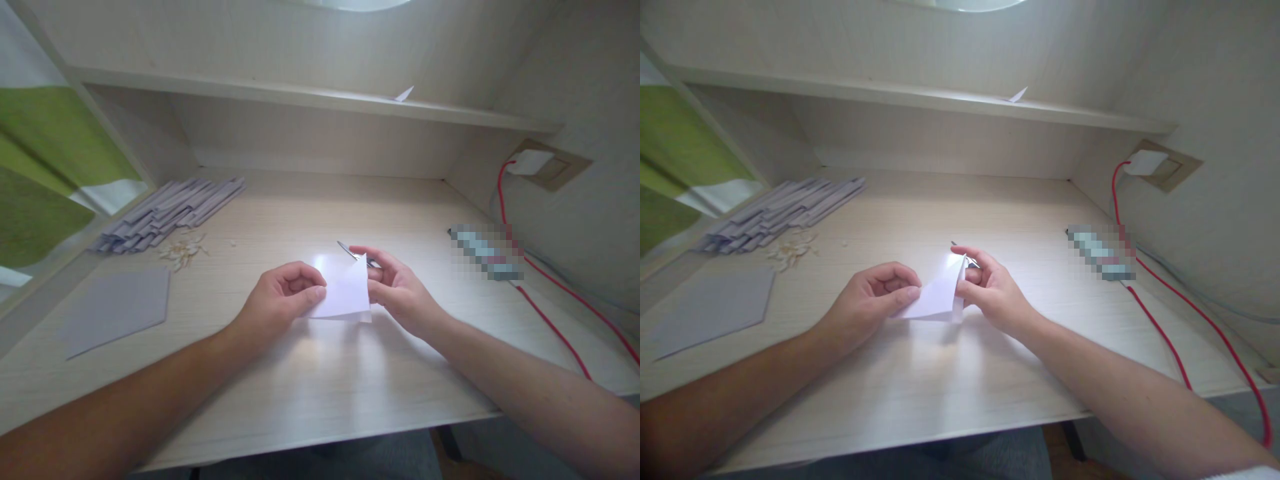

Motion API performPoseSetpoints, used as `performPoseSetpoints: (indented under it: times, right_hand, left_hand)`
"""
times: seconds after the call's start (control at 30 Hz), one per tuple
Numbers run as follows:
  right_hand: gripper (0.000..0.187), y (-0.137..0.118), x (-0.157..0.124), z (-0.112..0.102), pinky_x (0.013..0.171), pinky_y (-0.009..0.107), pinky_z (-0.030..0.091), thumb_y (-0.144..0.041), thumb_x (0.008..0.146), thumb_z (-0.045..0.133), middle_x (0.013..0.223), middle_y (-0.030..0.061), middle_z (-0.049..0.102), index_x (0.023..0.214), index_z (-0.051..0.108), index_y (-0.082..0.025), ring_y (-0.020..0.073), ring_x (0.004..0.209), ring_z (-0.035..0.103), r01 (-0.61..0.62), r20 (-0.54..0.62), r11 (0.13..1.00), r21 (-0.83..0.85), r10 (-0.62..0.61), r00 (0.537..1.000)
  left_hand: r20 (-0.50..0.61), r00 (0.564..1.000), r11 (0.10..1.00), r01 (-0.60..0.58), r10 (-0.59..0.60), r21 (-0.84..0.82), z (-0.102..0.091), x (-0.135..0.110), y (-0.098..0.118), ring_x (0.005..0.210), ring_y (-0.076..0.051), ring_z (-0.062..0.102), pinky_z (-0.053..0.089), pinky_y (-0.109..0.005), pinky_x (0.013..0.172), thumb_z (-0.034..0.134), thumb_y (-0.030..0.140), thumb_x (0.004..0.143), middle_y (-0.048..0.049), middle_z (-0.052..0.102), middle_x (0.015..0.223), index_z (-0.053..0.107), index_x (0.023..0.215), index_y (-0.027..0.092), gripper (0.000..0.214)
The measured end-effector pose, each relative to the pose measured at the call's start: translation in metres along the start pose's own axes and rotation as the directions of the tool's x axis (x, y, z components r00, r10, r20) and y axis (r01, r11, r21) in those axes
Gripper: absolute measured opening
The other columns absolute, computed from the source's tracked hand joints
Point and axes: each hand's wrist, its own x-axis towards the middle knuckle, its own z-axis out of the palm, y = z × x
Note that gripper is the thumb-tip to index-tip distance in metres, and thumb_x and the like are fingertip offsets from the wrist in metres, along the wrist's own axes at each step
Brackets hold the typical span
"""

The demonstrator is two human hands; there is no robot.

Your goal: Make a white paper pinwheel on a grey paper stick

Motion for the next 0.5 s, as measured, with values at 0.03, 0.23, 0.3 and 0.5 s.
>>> performPoseSetpoints:
  times: [0.03,0.23,0.3,0.5]
  right_hand:
    - [0.068,0.001,0.0,0.0,0.06,0.026,0.052,-0.024,0.077,0.08,0.078,-0.0013,0.073,0.138,0.051,-0.021,0.0142,0.064,0.066,-0.005,-0.009,1.0,0.0,0.005,1.0]
    - [0.046,0.005,0.002,-0.001,0.061,0.026,0.052,-0.026,0.065,0.09,0.078,0.0009,0.074,0.102,0.065,-0.018,0.0148,0.064,0.067,-0.067,0.024,0.998,-0.01,0.067,0.997]
    - [0.036,0.005,0.002,0.0,0.057,0.023,0.049,-0.026,0.064,0.09,0.073,0.0005,0.072,0.087,0.065,-0.017,0.0132,0.061,0.065,-0.067,0.025,0.996,-0.061,0.069,0.997]
    - [0.027,0.003,-0.004,0.009,0.053,0.023,0.044,-0.029,0.075,0.083,0.077,0.0009,0.071,0.085,0.061,-0.019,0.0134,0.064,0.063,0.018,-0.061,0.969,-0.247,-0.034,0.998]
  left_hand:
    - [0.018,1.0,1.0,-0.003,0.003,0.021,0.001,-0.001,0.0,0.068,-0.012,0.057,0.041,-0.023,0.062,0.077,0.026,0.082,-0.0006,0.066,0.076,0.07,0.085,0.016,0.013]
    - [0.171,0.985,0.998,0.01,-0.02,0.058,0.007,-0.006,0.002,0.08,-0.017,0.066,0.049,-0.029,0.077,0.073,0.022,0.085,-0.0033,0.072,0.083,0.071,0.087,0.017,0.007]
    - [0.193,0.981,0.987,-0.017,-0.014,0.161,0.007,-0.008,0.003,0.084,-0.018,0.066,0.049,-0.031,0.08,0.072,0.029,0.087,-0.0043,0.073,0.087,0.072,0.089,0.018,0.012]
    - [0.202,0.978,0.869,-0.139,0.045,0.475,0.009,-0.015,0.002,0.085,-0.022,0.067,0.05,-0.034,0.077,0.084,0.052,0.073,-0.005,0.073,0.094,0.07,0.102,0.021,0.044]
